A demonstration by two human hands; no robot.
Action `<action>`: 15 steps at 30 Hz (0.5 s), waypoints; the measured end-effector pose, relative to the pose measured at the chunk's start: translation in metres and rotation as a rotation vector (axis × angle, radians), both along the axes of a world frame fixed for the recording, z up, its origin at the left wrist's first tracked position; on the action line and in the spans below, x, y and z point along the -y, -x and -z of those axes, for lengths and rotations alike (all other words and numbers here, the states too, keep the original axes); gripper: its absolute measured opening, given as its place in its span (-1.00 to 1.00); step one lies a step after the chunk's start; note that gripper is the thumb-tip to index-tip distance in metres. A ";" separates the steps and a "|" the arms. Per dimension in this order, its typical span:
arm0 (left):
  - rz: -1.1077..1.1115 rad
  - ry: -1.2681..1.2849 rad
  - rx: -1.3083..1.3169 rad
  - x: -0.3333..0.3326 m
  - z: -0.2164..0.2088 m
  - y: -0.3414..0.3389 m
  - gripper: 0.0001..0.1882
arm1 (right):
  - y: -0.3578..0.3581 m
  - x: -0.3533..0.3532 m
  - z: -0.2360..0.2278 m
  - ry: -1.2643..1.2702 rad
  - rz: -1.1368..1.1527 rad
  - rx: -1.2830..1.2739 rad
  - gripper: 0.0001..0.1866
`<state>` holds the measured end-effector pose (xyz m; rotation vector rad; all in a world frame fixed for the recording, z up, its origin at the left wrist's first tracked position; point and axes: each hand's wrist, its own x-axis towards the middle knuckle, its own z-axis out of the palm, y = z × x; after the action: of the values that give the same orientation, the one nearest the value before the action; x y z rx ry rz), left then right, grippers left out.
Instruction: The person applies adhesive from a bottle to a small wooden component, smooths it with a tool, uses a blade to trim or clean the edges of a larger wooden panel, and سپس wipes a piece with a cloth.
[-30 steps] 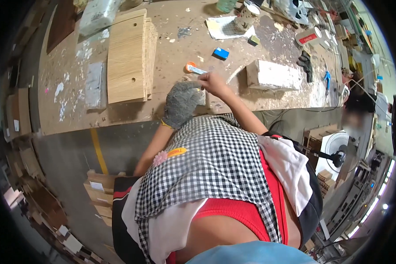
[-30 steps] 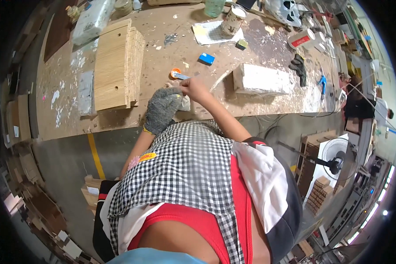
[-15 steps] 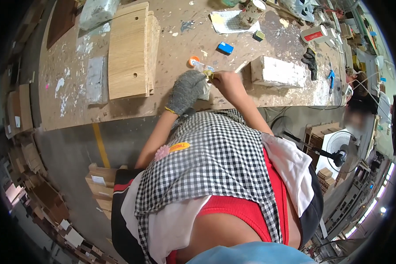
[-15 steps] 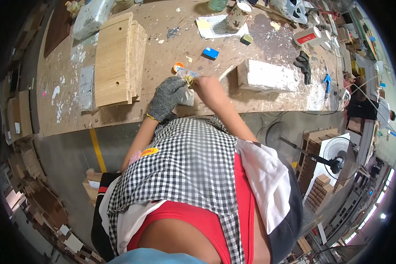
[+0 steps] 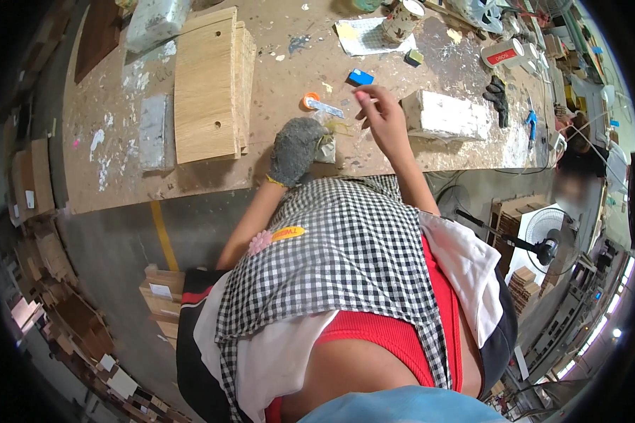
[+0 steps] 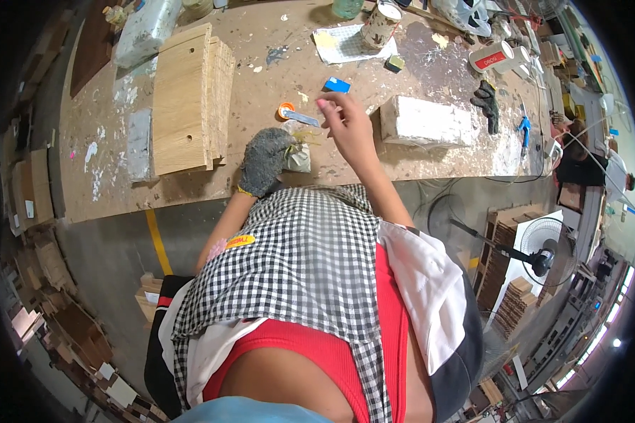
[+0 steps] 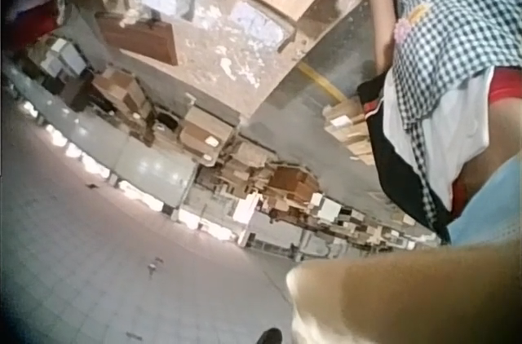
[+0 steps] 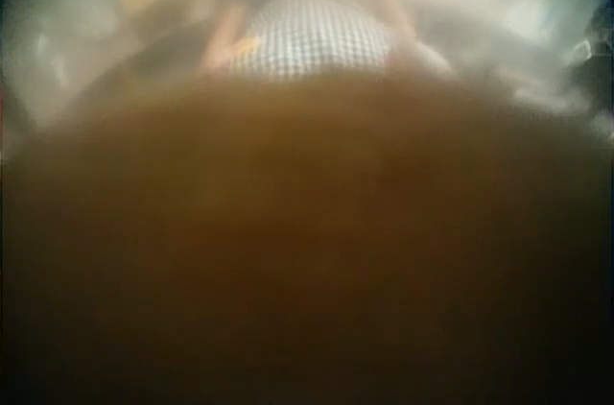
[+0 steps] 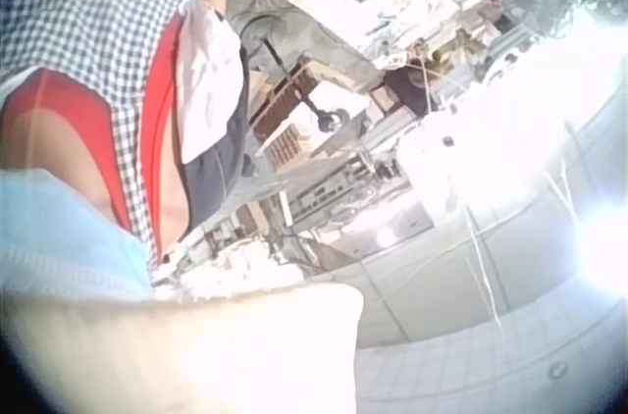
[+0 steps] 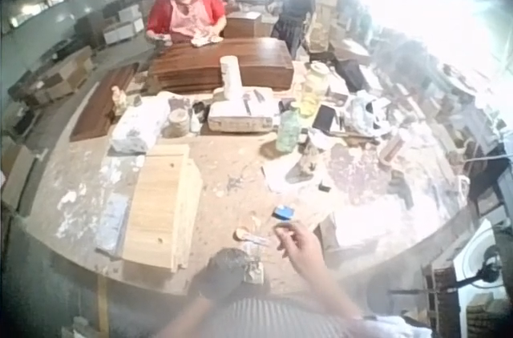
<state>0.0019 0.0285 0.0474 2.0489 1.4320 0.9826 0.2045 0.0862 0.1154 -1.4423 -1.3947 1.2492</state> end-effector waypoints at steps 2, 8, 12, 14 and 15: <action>0.007 0.019 -0.094 0.001 -0.005 0.001 -0.83 | 0.003 0.000 0.006 -0.006 -0.276 0.262 -0.61; 0.111 -0.139 -0.105 -0.001 0.004 0.009 -0.84 | 0.007 0.001 0.021 0.171 -0.617 0.377 -0.54; 0.112 -0.075 -0.048 -0.001 -0.003 0.015 -0.80 | 0.004 -0.009 0.027 0.325 -0.678 0.216 -0.68; 0.123 -0.019 -0.051 0.000 -0.006 0.021 -0.79 | 0.006 -0.011 0.029 0.320 -0.689 0.188 -0.67; 0.138 0.041 -0.049 0.000 -0.008 0.021 -0.78 | 0.006 -0.011 0.033 0.299 -0.682 0.160 -0.67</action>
<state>-0.0190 0.0282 0.0553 2.1241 1.3036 0.8458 0.1988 0.0968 0.0824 -1.3167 -1.9714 1.8587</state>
